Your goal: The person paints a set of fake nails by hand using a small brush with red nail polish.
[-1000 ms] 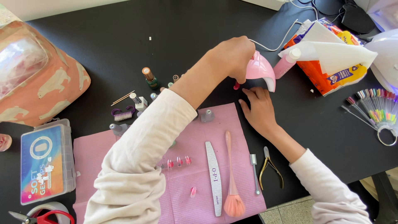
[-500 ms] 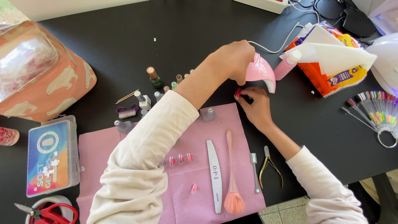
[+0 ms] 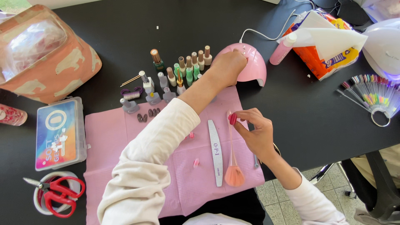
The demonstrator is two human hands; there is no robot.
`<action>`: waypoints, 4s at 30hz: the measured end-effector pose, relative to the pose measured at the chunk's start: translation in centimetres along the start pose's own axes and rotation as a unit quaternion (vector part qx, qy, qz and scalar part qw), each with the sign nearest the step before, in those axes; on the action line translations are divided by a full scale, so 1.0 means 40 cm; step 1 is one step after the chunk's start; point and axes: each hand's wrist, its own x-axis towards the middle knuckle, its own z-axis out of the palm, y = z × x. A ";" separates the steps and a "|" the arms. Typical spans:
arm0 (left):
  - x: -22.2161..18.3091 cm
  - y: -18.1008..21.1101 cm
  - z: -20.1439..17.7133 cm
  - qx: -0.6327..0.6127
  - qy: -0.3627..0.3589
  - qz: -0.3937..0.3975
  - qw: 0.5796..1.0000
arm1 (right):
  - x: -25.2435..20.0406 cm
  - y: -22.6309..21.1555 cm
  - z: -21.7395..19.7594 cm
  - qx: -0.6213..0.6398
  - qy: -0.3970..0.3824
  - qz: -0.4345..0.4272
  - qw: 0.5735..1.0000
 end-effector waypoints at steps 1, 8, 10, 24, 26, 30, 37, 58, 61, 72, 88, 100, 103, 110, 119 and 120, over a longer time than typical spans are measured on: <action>-0.013 0.007 0.006 0.019 0.025 -0.004 0.999 | -0.014 -0.019 0.003 0.027 0.014 -0.007 1.000; -0.034 0.009 0.033 0.082 0.067 -0.001 0.994 | -0.079 -0.131 0.032 0.111 0.029 -0.028 0.993; -0.081 0.046 -0.078 0.080 0.019 -0.005 0.997 | -0.099 -0.144 0.043 0.156 0.040 -0.037 0.986; -0.725 0.219 -0.365 -0.381 0.167 -0.132 0.900 | -0.232 -0.190 0.151 0.263 0.048 0.034 0.963; -0.780 0.261 -0.357 -0.438 0.207 -0.137 0.864 | -0.247 -0.205 0.168 0.273 0.037 0.039 0.961; -0.839 0.307 -0.329 -0.478 0.282 -0.153 0.818 | -0.257 -0.236 0.201 0.290 0.015 0.026 0.957; -0.873 0.331 -0.271 -0.435 0.379 -0.182 0.796 | -0.279 -0.239 0.223 0.275 -0.006 0.011 0.961; -0.922 0.232 -0.167 -0.272 0.304 -0.309 0.859 | -0.238 -0.270 0.177 0.036 -0.126 0.088 0.987; -0.932 0.231 -0.124 -0.211 0.265 -0.353 0.872 | -0.188 -0.248 0.128 -0.005 -0.133 0.069 0.989; -0.944 0.241 -0.140 -0.187 0.186 -0.382 0.886 | -0.038 -0.263 0.091 -0.109 -0.204 -0.055 0.971; -0.786 -0.029 -0.283 -0.173 0.082 -0.261 0.946 | 0.169 -0.141 0.307 -0.237 -0.361 -0.127 0.893; -0.686 -0.121 -0.113 -0.195 0.103 -0.230 0.948 | 0.136 -0.018 0.371 -0.321 -0.353 -0.222 0.850; -0.698 -0.108 -0.129 -0.186 0.127 -0.197 0.954 | 0.152 -0.038 0.353 -0.248 -0.377 -0.272 0.850; -0.714 -0.111 -0.120 -0.203 0.162 -0.149 0.954 | 0.149 -0.017 0.356 -0.225 -0.361 -0.351 0.834; -0.729 0.034 -0.298 -0.217 0.248 -0.108 0.938 | 0.124 -0.208 0.292 -0.319 -0.204 -0.193 0.905; -0.740 0.046 -0.294 -0.207 0.262 -0.108 0.936 | 0.115 -0.228 0.289 -0.320 -0.208 -0.167 0.909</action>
